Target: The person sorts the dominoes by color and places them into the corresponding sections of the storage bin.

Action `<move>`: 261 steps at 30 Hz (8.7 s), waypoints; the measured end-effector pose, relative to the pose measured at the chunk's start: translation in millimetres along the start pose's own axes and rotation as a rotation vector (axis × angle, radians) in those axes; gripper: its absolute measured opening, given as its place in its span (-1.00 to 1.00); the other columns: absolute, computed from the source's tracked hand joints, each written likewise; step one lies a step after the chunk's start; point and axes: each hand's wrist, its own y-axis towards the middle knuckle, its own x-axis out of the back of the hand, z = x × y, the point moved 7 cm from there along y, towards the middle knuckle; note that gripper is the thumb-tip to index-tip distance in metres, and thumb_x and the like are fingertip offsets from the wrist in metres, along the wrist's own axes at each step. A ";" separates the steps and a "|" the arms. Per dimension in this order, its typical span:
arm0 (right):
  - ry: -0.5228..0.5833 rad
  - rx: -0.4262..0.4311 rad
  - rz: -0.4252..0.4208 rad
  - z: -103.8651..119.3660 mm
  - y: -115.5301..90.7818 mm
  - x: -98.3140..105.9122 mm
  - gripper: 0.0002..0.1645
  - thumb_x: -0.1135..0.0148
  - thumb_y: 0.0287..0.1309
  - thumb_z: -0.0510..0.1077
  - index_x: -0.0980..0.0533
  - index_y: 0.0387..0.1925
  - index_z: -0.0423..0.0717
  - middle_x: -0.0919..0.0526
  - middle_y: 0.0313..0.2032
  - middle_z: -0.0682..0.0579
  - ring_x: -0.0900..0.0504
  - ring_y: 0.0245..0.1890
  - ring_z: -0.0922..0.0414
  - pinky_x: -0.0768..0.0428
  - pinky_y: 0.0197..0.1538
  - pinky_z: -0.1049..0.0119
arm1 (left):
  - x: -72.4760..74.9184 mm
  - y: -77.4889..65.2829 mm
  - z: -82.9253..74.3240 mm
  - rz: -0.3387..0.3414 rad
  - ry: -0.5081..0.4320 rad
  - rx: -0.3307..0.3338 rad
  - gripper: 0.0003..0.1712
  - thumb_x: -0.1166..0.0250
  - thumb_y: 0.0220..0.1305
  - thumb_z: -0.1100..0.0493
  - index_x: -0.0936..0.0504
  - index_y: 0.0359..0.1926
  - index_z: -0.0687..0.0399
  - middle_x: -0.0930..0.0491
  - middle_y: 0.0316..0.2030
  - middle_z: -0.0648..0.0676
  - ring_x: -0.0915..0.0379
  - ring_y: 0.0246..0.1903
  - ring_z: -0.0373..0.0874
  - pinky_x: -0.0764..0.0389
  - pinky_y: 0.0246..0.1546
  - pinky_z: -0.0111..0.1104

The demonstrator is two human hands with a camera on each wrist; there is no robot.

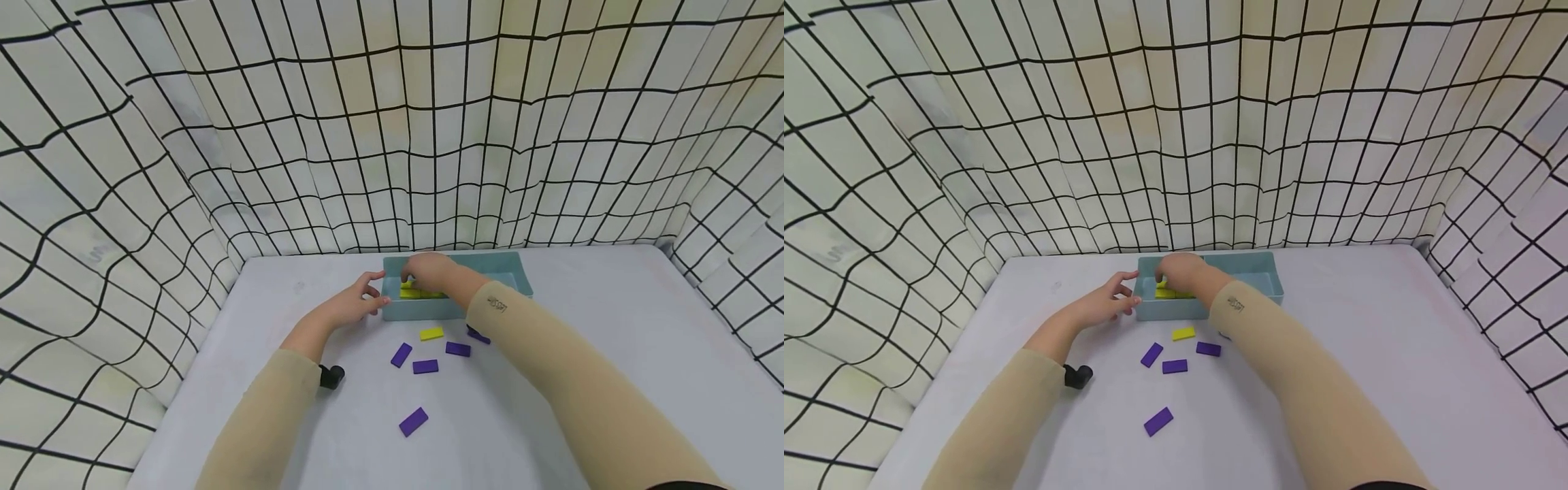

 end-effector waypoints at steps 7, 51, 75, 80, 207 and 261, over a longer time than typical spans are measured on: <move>0.096 -0.005 -0.060 0.4 -10.0 13.6 -0.65 -0.26 0.34 -0.02 -0.61 0.13 0.12 -0.61 -0.11 0.13 -0.53 -0.13 0.17 -0.54 -0.04 0.25 | 4.5 1.1 3.7 -0.007 -0.001 0.004 -0.17 -0.18 0.37 -0.26 0.03 0.52 -0.44 -0.42 0.22 0.06 -0.54 0.01 -0.09 -0.40 0.16 0.00; 0.231 0.072 -0.179 -6.4 -132.3 0.8 -0.68 -0.37 0.22 -0.02 -0.67 0.02 0.10 -0.69 -0.14 0.21 -0.62 -0.11 0.19 -0.59 -0.03 0.24 | -0.2 4.4 -0.1 0.007 0.008 0.004 -0.17 -0.18 0.40 -0.19 0.05 0.53 -0.38 -0.40 0.23 0.13 -0.54 0.02 -0.03 -0.47 0.11 -0.07; -0.043 0.095 -0.042 19.0 -91.9 -49.1 -0.66 -0.39 0.21 0.00 -0.67 0.04 0.25 -0.67 -0.17 0.27 -0.58 -0.18 0.28 -0.57 -0.01 0.33 | -0.3 0.9 -2.5 0.012 0.007 0.011 -0.16 -0.18 0.40 -0.19 0.04 0.54 -0.36 -0.41 0.22 0.13 -0.53 0.01 -0.04 -0.48 0.12 -0.07; -0.079 0.099 -0.050 21.4 -89.7 -51.1 -0.66 -0.37 0.23 -0.01 -0.66 0.05 0.24 -0.68 -0.15 0.26 -0.60 -0.13 0.27 -0.56 0.04 0.31 | 0.5 -0.7 -3.4 0.011 0.006 0.007 -0.17 -0.17 0.41 -0.18 0.04 0.54 -0.33 -0.41 0.23 0.14 -0.53 0.01 -0.04 -0.47 0.11 -0.07; 0.308 0.009 -0.236 -35.4 -156.1 1.8 -0.72 -0.35 0.24 -0.05 -0.68 -0.01 0.08 -0.65 -0.22 0.24 -0.59 -0.25 0.16 -0.57 -0.20 0.30 | -3.9 0.3 3.1 0.001 -0.006 0.013 -0.13 -0.21 0.35 -0.25 0.02 0.53 -0.37 -0.43 0.22 0.11 -0.54 -0.05 -0.10 -0.46 0.11 -0.06; 0.047 0.010 -0.173 -47.2 -166.9 -43.8 -0.72 -0.42 0.12 -0.15 -0.69 -0.09 0.06 -0.69 -0.22 0.15 -0.63 -0.17 0.16 -0.62 -0.07 0.16 | 1.9 -5.6 -6.3 -0.017 0.005 0.030 -0.17 -0.20 0.38 -0.20 0.02 0.53 -0.36 -0.43 0.20 0.09 -0.53 -0.02 -0.08 -0.47 0.11 -0.07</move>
